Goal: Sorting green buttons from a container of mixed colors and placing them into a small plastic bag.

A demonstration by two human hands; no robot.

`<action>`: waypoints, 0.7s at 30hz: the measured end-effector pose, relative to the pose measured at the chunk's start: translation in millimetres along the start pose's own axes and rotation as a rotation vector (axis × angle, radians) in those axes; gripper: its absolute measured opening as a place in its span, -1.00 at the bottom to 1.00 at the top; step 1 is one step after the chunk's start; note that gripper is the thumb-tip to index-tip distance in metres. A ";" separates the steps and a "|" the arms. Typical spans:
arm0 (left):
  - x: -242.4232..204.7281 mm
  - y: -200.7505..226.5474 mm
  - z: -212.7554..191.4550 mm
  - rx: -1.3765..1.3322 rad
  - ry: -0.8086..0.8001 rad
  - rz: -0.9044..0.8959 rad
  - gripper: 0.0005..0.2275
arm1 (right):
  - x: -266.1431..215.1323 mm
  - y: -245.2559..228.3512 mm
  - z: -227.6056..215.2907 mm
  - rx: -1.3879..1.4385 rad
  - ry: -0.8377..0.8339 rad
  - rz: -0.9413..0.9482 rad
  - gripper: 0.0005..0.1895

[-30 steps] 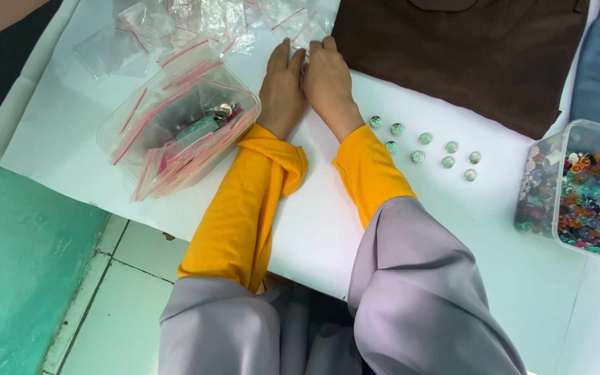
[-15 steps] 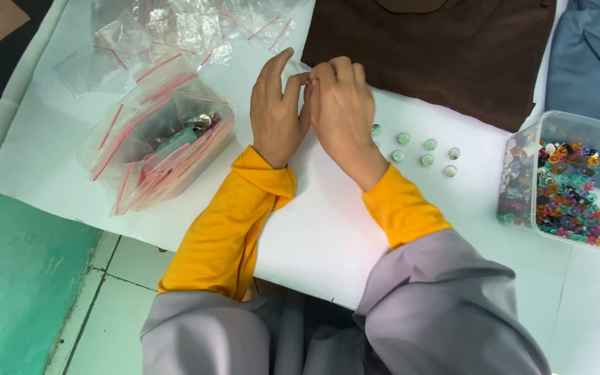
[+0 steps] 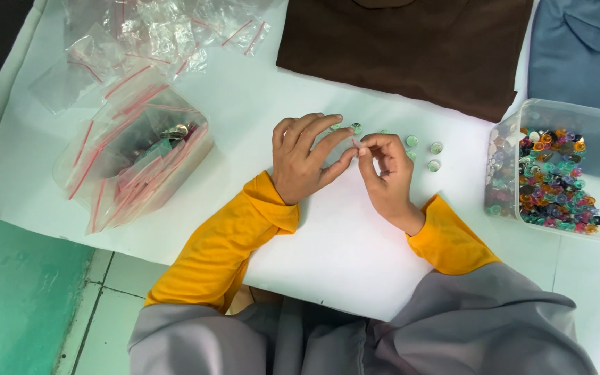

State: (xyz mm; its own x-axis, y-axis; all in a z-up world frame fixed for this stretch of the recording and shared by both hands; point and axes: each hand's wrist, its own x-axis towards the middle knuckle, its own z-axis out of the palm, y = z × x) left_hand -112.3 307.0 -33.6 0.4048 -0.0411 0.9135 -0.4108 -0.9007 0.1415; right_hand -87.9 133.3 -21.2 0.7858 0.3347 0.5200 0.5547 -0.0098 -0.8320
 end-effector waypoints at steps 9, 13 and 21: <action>15.3 -6.3 -11.2 -0.152 -0.221 0.151 -0.47 | -11.5 13.8 7.5 0.182 0.065 0.114 -0.94; -0.3 -9.7 -5.7 -0.286 -0.262 0.062 -0.46 | -9.2 13.2 7.4 0.160 0.075 0.126 -0.92; 3.6 -4.6 -7.0 -0.182 -0.298 0.017 -0.53 | -5.0 12.8 5.5 0.143 0.090 0.102 -0.91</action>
State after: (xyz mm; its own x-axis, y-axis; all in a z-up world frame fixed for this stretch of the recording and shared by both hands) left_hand -114.6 314.0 -28.3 0.6067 -0.2042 0.7682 -0.5477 -0.8078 0.2178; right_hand -86.3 136.7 -35.5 0.8607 0.2533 0.4416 0.4318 0.0965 -0.8968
